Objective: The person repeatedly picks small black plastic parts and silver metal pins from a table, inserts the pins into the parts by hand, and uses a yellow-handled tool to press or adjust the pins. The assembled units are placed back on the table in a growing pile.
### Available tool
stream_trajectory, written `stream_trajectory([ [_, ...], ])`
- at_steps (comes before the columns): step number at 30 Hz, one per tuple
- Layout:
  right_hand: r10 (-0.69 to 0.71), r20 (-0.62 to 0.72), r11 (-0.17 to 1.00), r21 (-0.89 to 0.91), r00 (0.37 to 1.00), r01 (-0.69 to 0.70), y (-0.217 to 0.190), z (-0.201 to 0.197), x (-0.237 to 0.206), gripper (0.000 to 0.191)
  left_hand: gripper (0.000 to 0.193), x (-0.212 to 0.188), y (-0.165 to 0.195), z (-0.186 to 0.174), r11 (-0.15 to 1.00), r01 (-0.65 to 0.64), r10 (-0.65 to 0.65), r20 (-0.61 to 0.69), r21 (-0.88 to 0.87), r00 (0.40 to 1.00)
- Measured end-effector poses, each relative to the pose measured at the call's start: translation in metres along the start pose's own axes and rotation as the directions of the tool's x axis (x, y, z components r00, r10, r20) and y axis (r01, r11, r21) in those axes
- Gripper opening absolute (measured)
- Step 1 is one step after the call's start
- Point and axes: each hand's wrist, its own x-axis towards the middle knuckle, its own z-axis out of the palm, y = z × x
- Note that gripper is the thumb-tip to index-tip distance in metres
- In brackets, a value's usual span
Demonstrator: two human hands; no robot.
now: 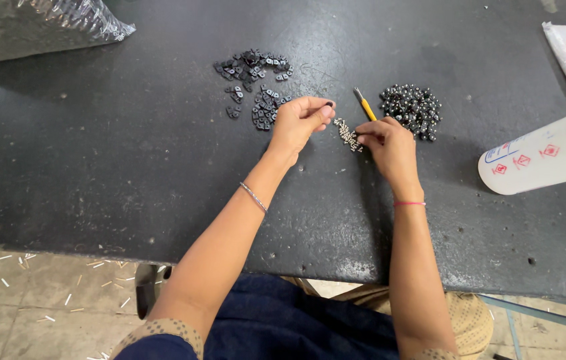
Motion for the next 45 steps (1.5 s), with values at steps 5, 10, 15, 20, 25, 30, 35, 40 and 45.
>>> stream_trajectory([
  [5, -0.012, -0.026, 0.999, -0.037, 1.000, 0.011, -0.009, 0.003, 0.000, 0.019, 0.012, -0.001, 0.002, 0.003, 0.996, -0.050, 0.049, 0.009, 0.073, 0.999],
  [10, 0.005, -0.021, 0.999, -0.038, 1.000, -0.005, -0.013, 0.004, 0.000, 0.018, 0.007, -0.002, 0.004, 0.006, 0.981, -0.093, 0.098, -0.019, 0.170, 0.995],
  [15, -0.015, -0.035, 0.998, -0.067, 0.999, 0.012, -0.013, 0.007, 0.000, 0.014, 0.006, -0.001, 0.004, 0.007, 0.966, -0.131, 0.149, -0.069, 0.224, 0.986],
  [20, -0.079, -0.048, 0.991, -0.110, 0.996, 0.074, -0.009, 0.011, -0.001, 0.010, 0.007, 0.002, 0.000, 0.007, 0.955, -0.117, 0.153, -0.112, 0.272, 0.982],
  [25, -0.092, -0.129, 0.996, -0.005, 0.987, 0.092, -0.009, 0.016, -0.001, 0.009, 0.006, 0.005, -0.008, 0.003, 0.961, -0.120, 0.147, -0.092, 0.250, 0.985],
  [30, 0.097, -0.156, 0.923, 0.384, 0.983, -0.030, -0.018, 0.019, 0.002, 0.010, 0.013, 0.002, -0.016, 0.001, 0.998, -0.024, 0.021, 0.060, 0.049, 0.998],
  [35, 0.075, -0.174, 0.900, 0.437, 0.982, 0.009, -0.029, 0.019, -0.001, 0.011, 0.022, -0.003, -0.013, 0.005, 0.993, 0.077, -0.083, 0.071, 0.088, 0.994],
  [40, 0.031, -0.177, 0.908, 0.417, 0.984, 0.046, -0.037, 0.015, -0.002, 0.009, 0.020, -0.004, -0.008, 0.009, 0.995, 0.095, -0.095, 0.040, 0.000, 0.995],
  [45, -0.007, -0.170, 0.923, 0.377, 0.985, 0.072, -0.039, 0.015, -0.003, 0.010, 0.016, -0.006, -0.005, 0.010, 0.995, 0.084, -0.082, 0.044, -0.046, 0.996],
])
